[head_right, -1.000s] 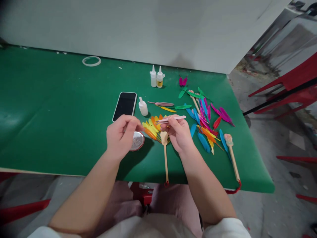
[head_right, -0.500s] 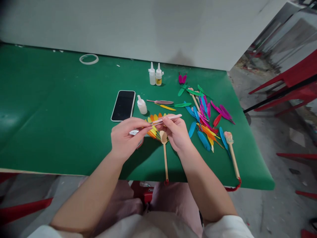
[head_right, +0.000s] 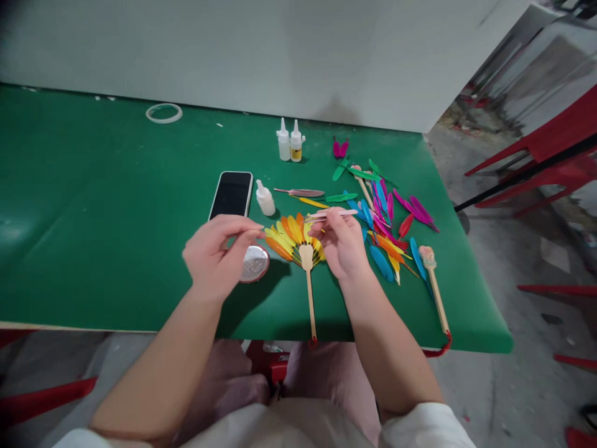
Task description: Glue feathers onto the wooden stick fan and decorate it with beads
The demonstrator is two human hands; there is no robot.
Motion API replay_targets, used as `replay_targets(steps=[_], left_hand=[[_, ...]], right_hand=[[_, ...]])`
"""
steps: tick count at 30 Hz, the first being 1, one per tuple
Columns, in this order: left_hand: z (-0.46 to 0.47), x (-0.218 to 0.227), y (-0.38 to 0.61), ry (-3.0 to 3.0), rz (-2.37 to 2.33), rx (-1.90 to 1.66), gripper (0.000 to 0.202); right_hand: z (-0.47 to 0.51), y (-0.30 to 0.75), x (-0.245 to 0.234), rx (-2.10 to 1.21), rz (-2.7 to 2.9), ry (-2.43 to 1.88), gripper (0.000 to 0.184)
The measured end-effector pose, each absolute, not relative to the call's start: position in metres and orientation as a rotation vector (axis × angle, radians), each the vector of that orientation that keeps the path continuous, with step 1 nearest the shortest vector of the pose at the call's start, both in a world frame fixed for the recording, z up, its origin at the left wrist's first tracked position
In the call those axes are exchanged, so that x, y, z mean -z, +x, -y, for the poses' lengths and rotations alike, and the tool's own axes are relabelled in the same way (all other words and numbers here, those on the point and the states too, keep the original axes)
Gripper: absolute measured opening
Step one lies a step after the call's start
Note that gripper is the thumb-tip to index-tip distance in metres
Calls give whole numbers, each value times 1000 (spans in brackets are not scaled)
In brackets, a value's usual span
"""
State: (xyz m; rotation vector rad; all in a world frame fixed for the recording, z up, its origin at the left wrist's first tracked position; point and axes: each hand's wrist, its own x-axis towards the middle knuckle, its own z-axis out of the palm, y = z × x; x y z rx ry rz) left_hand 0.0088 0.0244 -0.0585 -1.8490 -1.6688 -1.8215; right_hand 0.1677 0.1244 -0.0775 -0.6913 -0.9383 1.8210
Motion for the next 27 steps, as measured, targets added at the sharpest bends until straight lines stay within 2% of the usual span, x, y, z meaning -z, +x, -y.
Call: replay_targets(steps=[6,20,27], left_hand=[[-30,63,14,-1941,1856,1785,12],[-32,67,17,-1870,1848,1843,7],[-33,64,19,-1865,2096,2068,4]], right_hand=[[-112,161,78,-1717,1207,-620,16],[-110,161,78,-1594,1316,-634,15],[-107,158,77,-1582,1341,-632,13]])
